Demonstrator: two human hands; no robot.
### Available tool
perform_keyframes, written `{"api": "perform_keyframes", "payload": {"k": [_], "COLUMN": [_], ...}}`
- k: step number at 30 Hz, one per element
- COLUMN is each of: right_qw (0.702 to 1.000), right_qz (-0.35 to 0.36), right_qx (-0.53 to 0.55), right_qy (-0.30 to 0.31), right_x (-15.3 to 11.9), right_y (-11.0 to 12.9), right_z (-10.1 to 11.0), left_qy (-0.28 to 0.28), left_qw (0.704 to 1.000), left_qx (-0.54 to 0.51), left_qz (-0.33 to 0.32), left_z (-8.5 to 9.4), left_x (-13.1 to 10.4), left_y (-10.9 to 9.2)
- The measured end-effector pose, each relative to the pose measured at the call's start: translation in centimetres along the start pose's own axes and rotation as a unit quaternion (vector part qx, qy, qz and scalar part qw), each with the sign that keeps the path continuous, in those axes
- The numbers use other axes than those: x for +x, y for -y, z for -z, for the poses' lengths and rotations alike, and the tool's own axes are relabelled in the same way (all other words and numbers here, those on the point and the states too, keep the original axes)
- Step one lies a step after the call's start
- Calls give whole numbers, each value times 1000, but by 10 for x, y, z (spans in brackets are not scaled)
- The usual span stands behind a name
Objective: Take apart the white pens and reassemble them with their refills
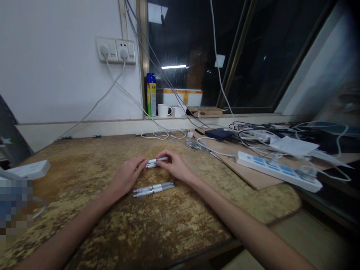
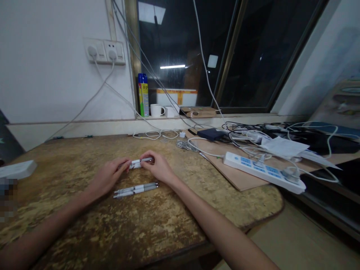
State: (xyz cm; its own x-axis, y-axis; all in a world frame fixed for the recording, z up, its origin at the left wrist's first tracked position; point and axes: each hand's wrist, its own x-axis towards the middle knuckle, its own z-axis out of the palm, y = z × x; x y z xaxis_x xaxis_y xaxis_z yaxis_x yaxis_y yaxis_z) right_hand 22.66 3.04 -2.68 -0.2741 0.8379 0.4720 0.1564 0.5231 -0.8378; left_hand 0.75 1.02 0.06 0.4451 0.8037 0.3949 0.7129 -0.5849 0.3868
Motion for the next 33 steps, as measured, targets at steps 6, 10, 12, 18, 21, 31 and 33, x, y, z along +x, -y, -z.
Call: {"api": "perform_keyframes", "payload": {"k": [6, 10, 12, 18, 21, 31, 33], "right_qw": [998, 998, 997, 998, 998, 999, 999], "right_qz": [-29, 5, 14, -4, 15, 15, 11], "right_qx": [44, -17, -39, -28, -39, -26, -9], "right_qy": [32, 61, 60, 52, 41, 39, 45], "right_x": [16, 2, -6, -17, -18, -14, -14], "right_y": [-4, 9, 14, 11, 9, 19, 17], "right_z": [-3, -2, -1, -1, -2, -1, -3], "left_qy": [27, 39, 42, 66, 69, 22, 14], "left_qw": [1000, 999, 998, 996, 994, 995, 995], "left_qx": [-9, 0, 2, -23, -30, -33, -40], "left_qz": [2, -18, -45, -60, -76, -95, -96], "left_z": [4, 0, 0, 6, 7, 0, -2], "left_x": [-4, -14, -16, -19, -21, -19, -20], "left_y": [12, 16, 15, 8, 5, 6, 7]}}
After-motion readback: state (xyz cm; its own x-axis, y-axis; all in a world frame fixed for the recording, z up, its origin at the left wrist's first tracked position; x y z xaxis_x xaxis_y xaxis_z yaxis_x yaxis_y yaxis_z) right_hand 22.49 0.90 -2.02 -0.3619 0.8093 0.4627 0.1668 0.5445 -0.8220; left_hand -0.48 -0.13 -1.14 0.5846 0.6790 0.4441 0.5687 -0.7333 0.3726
